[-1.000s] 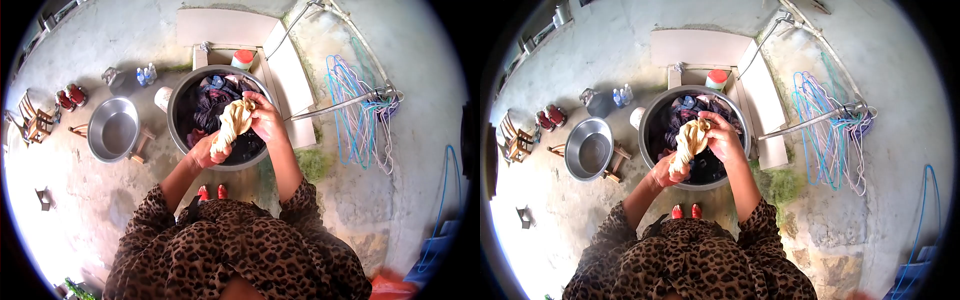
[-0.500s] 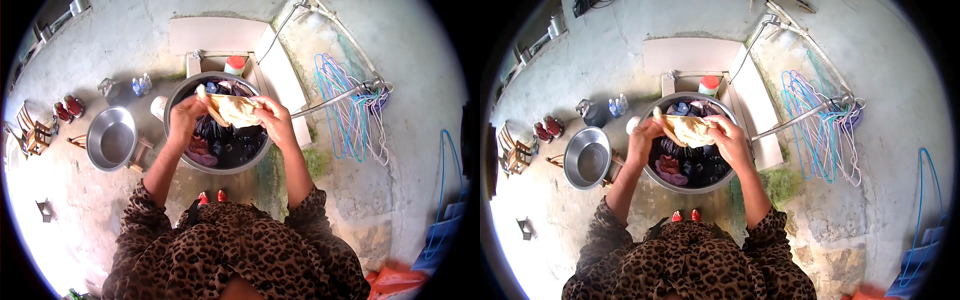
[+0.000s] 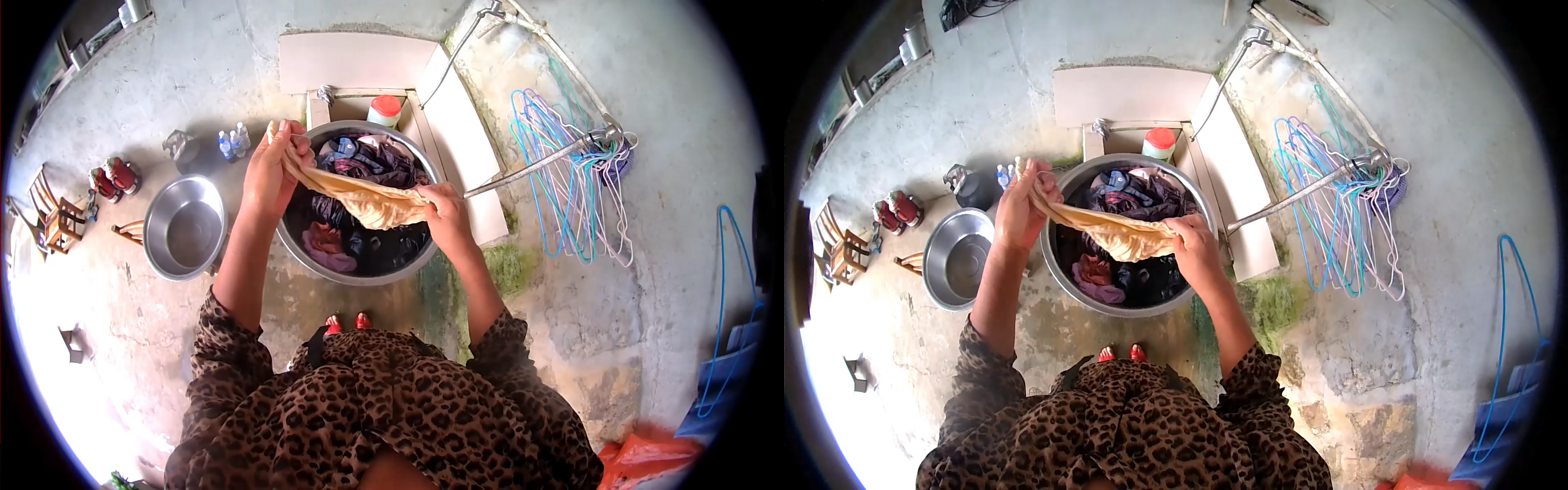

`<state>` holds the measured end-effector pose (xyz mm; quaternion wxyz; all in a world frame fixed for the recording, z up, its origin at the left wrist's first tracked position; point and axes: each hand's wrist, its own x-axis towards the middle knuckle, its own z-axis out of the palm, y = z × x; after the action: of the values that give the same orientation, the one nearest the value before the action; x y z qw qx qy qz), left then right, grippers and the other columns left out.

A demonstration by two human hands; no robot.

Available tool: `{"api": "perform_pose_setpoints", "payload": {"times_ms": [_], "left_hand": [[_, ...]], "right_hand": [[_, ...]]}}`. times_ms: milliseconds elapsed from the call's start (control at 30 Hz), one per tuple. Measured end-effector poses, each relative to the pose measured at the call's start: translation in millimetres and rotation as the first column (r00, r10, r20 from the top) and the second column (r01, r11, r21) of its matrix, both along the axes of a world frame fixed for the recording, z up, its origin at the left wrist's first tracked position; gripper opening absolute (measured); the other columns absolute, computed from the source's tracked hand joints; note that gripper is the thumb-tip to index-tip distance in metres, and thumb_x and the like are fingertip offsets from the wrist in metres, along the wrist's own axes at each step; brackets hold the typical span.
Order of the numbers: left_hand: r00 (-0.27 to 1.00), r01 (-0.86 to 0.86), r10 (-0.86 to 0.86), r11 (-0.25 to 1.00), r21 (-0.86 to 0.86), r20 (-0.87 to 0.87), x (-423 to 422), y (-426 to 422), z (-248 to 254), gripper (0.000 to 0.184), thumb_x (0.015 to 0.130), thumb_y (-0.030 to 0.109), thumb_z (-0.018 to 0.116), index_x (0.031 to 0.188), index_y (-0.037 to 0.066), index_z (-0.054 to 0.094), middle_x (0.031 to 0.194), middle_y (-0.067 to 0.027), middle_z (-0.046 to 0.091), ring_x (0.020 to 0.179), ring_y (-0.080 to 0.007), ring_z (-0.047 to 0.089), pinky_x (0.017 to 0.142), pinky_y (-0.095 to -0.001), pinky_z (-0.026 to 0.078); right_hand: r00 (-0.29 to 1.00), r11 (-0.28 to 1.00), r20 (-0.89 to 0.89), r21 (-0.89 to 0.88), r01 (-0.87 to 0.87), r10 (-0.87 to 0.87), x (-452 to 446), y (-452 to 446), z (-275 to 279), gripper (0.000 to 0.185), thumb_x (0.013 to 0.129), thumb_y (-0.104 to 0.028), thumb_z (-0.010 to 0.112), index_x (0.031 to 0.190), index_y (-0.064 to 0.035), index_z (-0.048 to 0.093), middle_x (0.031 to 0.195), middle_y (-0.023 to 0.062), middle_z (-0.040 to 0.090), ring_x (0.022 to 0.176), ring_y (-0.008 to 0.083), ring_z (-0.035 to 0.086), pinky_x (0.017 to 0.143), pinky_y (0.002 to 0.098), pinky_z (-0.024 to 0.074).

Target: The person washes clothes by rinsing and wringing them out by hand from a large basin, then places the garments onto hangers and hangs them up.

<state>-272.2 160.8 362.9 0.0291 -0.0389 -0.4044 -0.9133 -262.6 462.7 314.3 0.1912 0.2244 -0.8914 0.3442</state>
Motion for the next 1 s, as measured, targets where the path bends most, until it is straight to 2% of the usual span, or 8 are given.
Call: {"api": "perform_pose_setpoints", "payload": {"times_ms": [133, 233, 300, 500, 567, 733, 900, 1000], "left_hand": [[0.982, -0.189, 0.175, 0.888, -0.419, -0.073, 10, -1, 10, 0.031, 0.101, 0.031, 0.045, 0.117, 0.006, 0.054, 0.091, -0.0043, 0.062, 0.084, -0.0139, 0.062, 0.077, -0.0281, 0.050], [0.977, -0.194, 0.213, 0.803, -0.563, -0.033, 11, -8, 3, 0.032, 0.101, 0.031, 0.046, 0.117, 0.005, 0.057, 0.089, -0.0019, 0.062, 0.082, -0.0097, 0.060, 0.074, -0.0258, 0.049], [0.978, -0.180, 0.209, 0.770, -0.613, -0.025, 9, -12, -7, 0.030, 0.101, 0.030, 0.047, 0.114, 0.006, 0.060, 0.088, -0.0002, 0.062, 0.080, -0.0078, 0.059, 0.070, -0.0242, 0.048], [0.995, -0.068, 0.089, 0.928, -0.367, 0.040, 6, -17, -20, 0.015, 0.096, 0.021, 0.058, 0.103, 0.007, 0.062, 0.085, 0.0026, 0.060, 0.077, -0.0058, 0.056, 0.067, -0.0221, 0.045], [0.997, -0.031, 0.057, 0.922, -0.385, 0.056, 5, -24, -24, 0.010, 0.093, 0.015, 0.062, 0.100, 0.008, 0.061, 0.085, 0.0024, 0.060, 0.075, -0.0080, 0.057, 0.066, -0.0227, 0.046], [0.986, -0.158, 0.116, 0.405, -0.901, -0.121, 6, -47, -44, 0.015, 0.086, 0.011, 0.064, 0.099, 0.005, 0.062, 0.079, -0.0090, 0.063, 0.070, -0.0122, 0.061, 0.062, -0.0293, 0.047], [0.982, -0.183, 0.048, 0.030, -0.983, -0.182, 14, -45, -47, 0.012, 0.086, 0.008, 0.059, 0.094, 0.001, 0.061, 0.075, -0.0162, 0.062, 0.062, -0.0196, 0.064, 0.056, -0.0328, 0.049], [0.994, -0.095, 0.085, 0.256, -0.962, -0.076, 12, -43, -57, 0.010, 0.091, 0.010, 0.056, 0.094, 0.000, 0.058, 0.077, -0.0103, 0.064, 0.066, -0.0151, 0.064, 0.058, -0.0284, 0.052]], "right_hand": [[0.995, 0.995, -0.064, 0.063, 0.084, -0.080, 2, 6, -7, 0.031, 0.080, 0.004, 0.055, 0.107, -0.0034, 0.066, 0.099, 0.0151, 0.065, 0.093, 0.0308, 0.063, 0.082, 0.0365, 0.0509], [0.746, 0.568, 0.543, -0.777, 0.272, 0.386, -9, 21, -5, 0.028, 0.079, -0.001, 0.053, 0.105, 0.0016, 0.063, 0.105, 0.0141, 0.066, 0.098, 0.0263, 0.063, 0.089, 0.0344, 0.0483], [0.663, 0.317, 0.383, -0.922, 0.224, 0.644, -10, 29, 4, 0.027, 0.080, -0.010, 0.053, 0.104, 0.0013, 0.060, 0.106, 0.0138, 0.066, 0.103, 0.0229, 0.062, 0.095, 0.0363, 0.0448], [0.852, 0.906, 0.523, -0.352, 0.235, -0.018, -4, 23, 35, 0.022, 0.084, -0.013, 0.072, 0.098, 0.0024, 0.066, 0.081, 0.0047, 0.066, 0.070, 0.0108, 0.062, 0.062, 0.0276, 0.0489], [0.990, 0.989, 0.050, -0.055, 0.134, -0.132, -10, 27, 20, 0.018, 0.086, -0.014, 0.070, 0.094, 0.0021, 0.067, 0.073, 0.0020, 0.063, 0.063, 0.0073, 0.057, 0.057, 0.0248, 0.0470], [0.832, 0.905, 0.554, -0.339, 0.256, -0.028, -15, 46, 21, 0.017, 0.085, -0.012, 0.070, 0.094, 0.0016, 0.068, 0.070, 0.0011, 0.063, 0.060, 0.0093, 0.057, 0.058, 0.0251, 0.0478], [0.867, 0.930, 0.486, -0.359, 0.081, 0.112, -20, 52, -2, 0.009, 0.085, -0.005, 0.064, 0.093, -0.0002, 0.064, 0.080, 0.0032, 0.065, 0.068, 0.0081, 0.056, 0.066, 0.0232, 0.0478], [0.772, 0.800, 0.584, -0.574, 0.175, 0.250, -15, 45, 7, 0.009, 0.083, -0.006, 0.065, 0.090, -0.0016, 0.061, 0.083, 0.0031, 0.063, 0.073, 0.0079, 0.058, 0.068, 0.0230, 0.0470]]}}
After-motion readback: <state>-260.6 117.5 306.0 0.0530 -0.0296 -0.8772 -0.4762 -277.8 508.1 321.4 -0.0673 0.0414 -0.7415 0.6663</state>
